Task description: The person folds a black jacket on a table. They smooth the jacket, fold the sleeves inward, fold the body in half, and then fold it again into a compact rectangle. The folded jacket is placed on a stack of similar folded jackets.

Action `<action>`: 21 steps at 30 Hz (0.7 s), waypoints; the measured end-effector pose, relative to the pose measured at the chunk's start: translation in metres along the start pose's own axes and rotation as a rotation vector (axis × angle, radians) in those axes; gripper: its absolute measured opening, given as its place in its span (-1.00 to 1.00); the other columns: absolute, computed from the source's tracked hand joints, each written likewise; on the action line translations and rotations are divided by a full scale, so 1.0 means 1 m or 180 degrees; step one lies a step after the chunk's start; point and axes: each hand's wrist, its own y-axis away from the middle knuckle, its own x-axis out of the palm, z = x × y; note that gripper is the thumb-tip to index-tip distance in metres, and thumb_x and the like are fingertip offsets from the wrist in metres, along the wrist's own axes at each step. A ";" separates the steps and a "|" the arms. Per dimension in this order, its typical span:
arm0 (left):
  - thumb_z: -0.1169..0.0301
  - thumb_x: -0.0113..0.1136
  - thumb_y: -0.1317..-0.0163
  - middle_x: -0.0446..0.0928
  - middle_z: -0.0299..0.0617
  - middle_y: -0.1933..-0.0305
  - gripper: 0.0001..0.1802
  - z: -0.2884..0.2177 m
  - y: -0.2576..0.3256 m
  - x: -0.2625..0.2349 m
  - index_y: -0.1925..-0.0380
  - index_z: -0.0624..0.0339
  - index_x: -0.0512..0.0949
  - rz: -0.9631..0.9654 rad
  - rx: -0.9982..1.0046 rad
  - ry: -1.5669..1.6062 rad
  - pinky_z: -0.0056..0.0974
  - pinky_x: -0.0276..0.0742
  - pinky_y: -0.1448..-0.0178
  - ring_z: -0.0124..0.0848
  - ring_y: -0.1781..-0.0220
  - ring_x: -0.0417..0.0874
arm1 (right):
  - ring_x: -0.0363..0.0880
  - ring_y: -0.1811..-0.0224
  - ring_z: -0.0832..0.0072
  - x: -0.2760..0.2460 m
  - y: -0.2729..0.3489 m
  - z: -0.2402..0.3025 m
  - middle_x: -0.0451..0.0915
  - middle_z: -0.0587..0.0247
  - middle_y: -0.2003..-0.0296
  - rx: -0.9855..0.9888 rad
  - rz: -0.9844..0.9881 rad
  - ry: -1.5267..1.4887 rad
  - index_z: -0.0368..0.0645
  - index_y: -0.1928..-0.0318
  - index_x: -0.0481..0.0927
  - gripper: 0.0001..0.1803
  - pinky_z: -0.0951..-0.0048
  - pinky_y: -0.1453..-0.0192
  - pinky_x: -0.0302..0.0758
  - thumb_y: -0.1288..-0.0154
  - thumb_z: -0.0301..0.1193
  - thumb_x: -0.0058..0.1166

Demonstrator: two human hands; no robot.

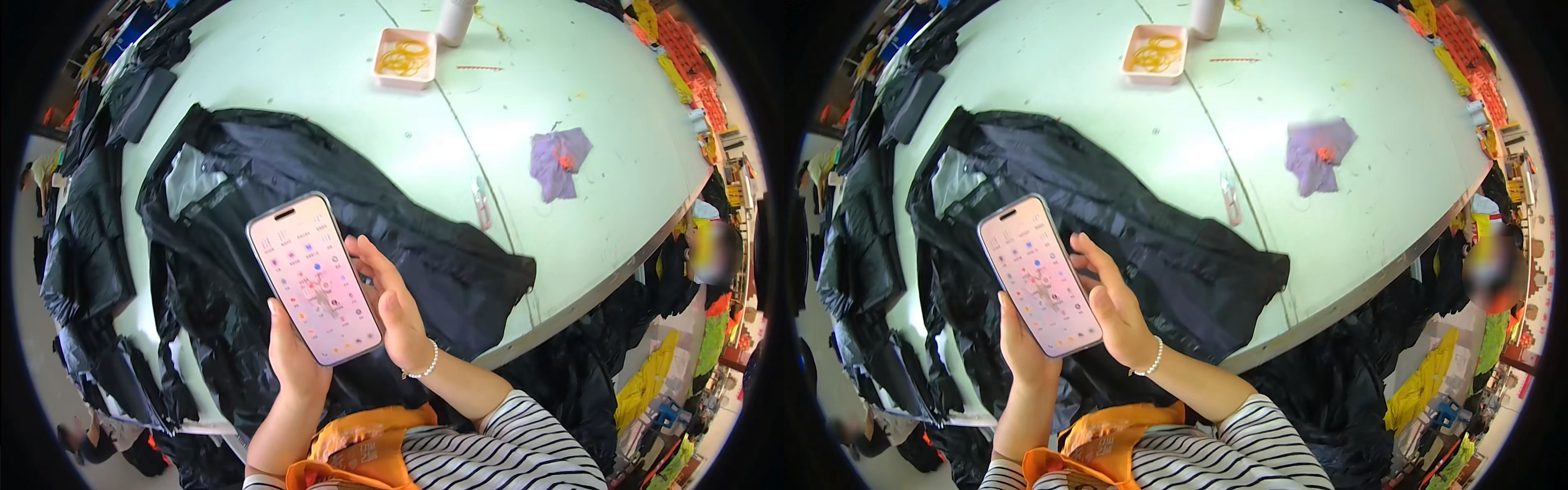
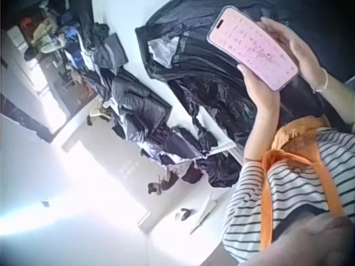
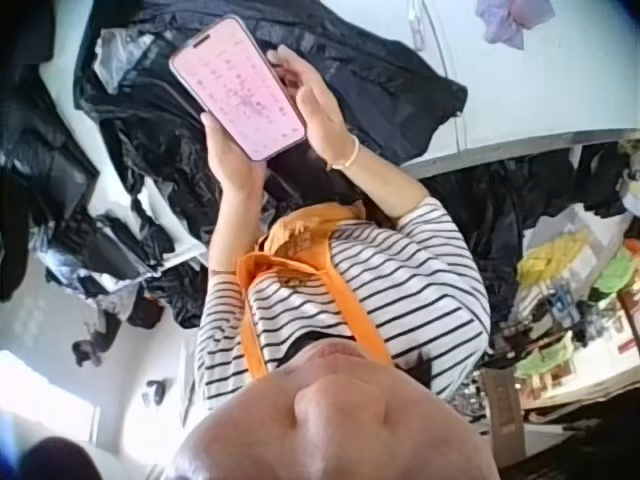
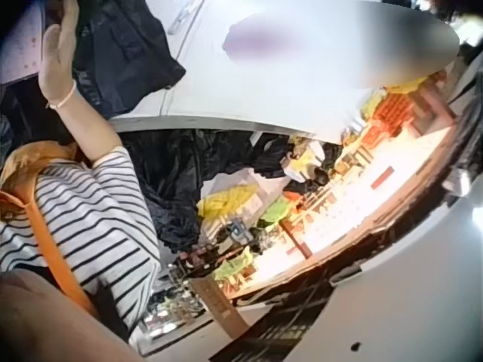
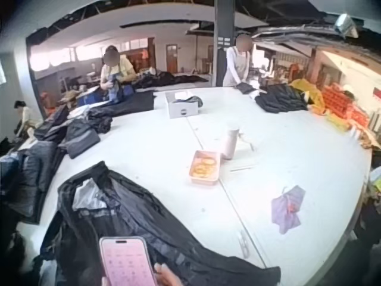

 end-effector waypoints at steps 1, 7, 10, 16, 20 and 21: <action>-0.04 -0.29 -0.45 0.36 -0.16 -0.29 -0.38 -0.003 -0.010 0.000 -0.29 0.17 0.23 0.0071 0.0020 0.0100 -0.14 0.24 -0.38 -0.24 -0.28 0.41 | 0.12 -0.40 0.40 0.000 -0.003 -0.001 0.12 0.02 -0.37 0.0105 -0.0122 -0.0239 -0.36 -0.37 0.09 -0.22 0.34 -0.39 0.16 -0.43 0.04 -0.18; 0.00 -0.27 -0.47 0.39 -0.17 -0.25 -0.40 0.032 -0.111 0.044 -0.31 0.18 0.22 -0.0184 -0.0169 0.0225 -0.19 0.24 -0.36 -0.29 -0.28 0.40 | 0.48 0.15 0.69 -0.050 -0.068 0.031 0.57 0.31 0.15 0.0307 -0.0573 0.0163 -0.36 -0.13 0.42 -0.63 0.63 0.06 0.43 -0.42 -0.39 -0.02; 0.16 -0.22 -0.49 0.28 -0.07 -0.37 -0.39 0.045 -0.145 0.025 -0.41 0.25 0.04 0.0227 0.0690 -0.2680 -0.26 -0.04 -0.47 -0.31 -0.42 0.22 | 0.27 0.59 0.77 -0.084 -0.136 0.056 0.40 0.48 0.64 -0.0249 -0.1390 0.1851 -0.26 0.43 0.52 -0.78 0.63 0.54 0.24 -0.31 -0.37 0.10; 0.62 0.12 -0.11 0.29 0.04 -0.34 -0.44 0.056 -0.113 -0.024 -0.18 0.31 0.35 0.0273 0.1504 -0.4557 -0.12 0.10 -0.44 -0.04 -0.40 0.25 | 0.64 0.11 0.22 -0.182 -0.301 0.053 0.63 0.02 0.14 -0.2419 -0.1113 0.4318 -0.24 0.04 0.56 -0.70 0.31 0.09 0.56 -0.17 -0.53 0.12; 0.60 0.11 -0.12 0.31 0.02 -0.33 -0.48 0.056 -0.091 -0.052 -0.15 0.29 0.38 0.0055 0.1026 -0.4583 -0.09 0.11 -0.44 -0.03 -0.39 0.25 | 0.58 -0.04 0.30 -0.249 -0.347 0.020 0.60 0.13 0.02 -0.2596 -0.0157 0.5958 -0.16 0.05 0.55 -0.70 0.30 -0.04 0.53 -0.16 -0.50 0.06; 0.60 0.11 -0.11 0.32 0.02 -0.32 -0.48 0.050 -0.084 -0.063 -0.15 0.28 0.39 -0.0034 0.0924 -0.4669 -0.08 0.12 -0.44 -0.03 -0.39 0.25 | 0.58 -0.03 0.32 -0.254 -0.352 0.012 0.60 0.15 0.02 -0.2745 -0.0064 0.6103 -0.14 0.05 0.54 -0.70 0.31 -0.05 0.52 -0.17 -0.50 0.04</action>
